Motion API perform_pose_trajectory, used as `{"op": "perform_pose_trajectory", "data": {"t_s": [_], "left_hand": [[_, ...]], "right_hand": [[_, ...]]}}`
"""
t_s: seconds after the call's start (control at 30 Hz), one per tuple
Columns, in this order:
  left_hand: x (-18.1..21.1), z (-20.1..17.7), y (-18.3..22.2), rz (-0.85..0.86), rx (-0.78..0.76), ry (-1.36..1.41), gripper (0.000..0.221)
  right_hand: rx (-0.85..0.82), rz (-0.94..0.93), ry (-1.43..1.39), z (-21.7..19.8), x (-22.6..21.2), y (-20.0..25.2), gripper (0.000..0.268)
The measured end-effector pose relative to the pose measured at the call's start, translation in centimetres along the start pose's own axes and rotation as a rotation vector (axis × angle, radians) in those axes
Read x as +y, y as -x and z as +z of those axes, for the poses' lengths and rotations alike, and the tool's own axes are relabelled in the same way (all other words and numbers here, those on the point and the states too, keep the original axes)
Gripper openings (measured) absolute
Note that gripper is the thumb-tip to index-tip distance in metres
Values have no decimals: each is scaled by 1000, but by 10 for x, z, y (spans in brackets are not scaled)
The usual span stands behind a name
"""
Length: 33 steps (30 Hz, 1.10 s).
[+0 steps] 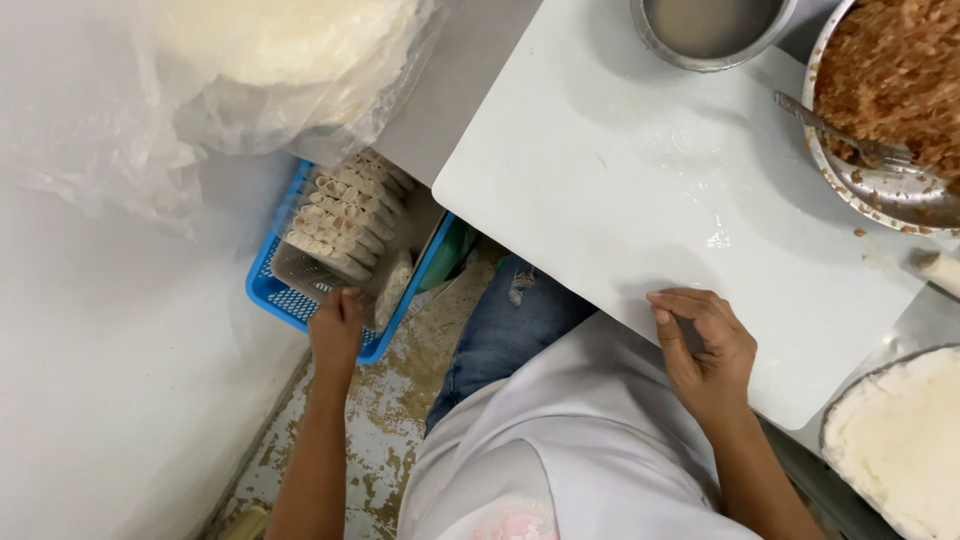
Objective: Packaging spring rolls into plastic bags and writing labels
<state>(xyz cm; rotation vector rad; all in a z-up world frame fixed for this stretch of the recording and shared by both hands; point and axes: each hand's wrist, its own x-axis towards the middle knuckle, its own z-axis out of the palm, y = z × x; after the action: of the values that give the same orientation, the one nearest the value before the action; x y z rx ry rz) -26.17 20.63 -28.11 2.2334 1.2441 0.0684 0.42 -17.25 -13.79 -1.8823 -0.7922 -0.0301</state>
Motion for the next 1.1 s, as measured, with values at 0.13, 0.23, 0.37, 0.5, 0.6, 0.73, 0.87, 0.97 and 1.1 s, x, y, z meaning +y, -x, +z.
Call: {"op": "perform_pose_trajectory", "data": {"t_s": [0.13,0.23,0.37,0.5,0.6,0.73,0.87,0.97,1.1], "left_hand": [[8,17,-24,45,-83,-34,30],[7,32,-45,1,-257,-9,44],[0,49,-66,-124,-339,-48,57],[-1,66,-81,9,-356,-68,55],[1,79,-103,138,-329,-221,52],[2,89,-126,-19,-366,-143,58],[33,93,-138,11,-412,-187,55],[64,81,-137,68,-412,-254,52],[178,11,-103,-48,-423,-108,62]], "right_hand": [[-1,10,15,0,0,0,8],[8,7,22,1,0,1,9],[14,5,29,0,0,0,7],[16,29,31,0,-2,-1,8],[10,26,36,0,0,0,8],[21,16,43,0,2,1,8],[25,18,48,1,0,-2,9],[22,20,47,3,1,-3,9],[24,20,59,1,-5,-5,10]]}}
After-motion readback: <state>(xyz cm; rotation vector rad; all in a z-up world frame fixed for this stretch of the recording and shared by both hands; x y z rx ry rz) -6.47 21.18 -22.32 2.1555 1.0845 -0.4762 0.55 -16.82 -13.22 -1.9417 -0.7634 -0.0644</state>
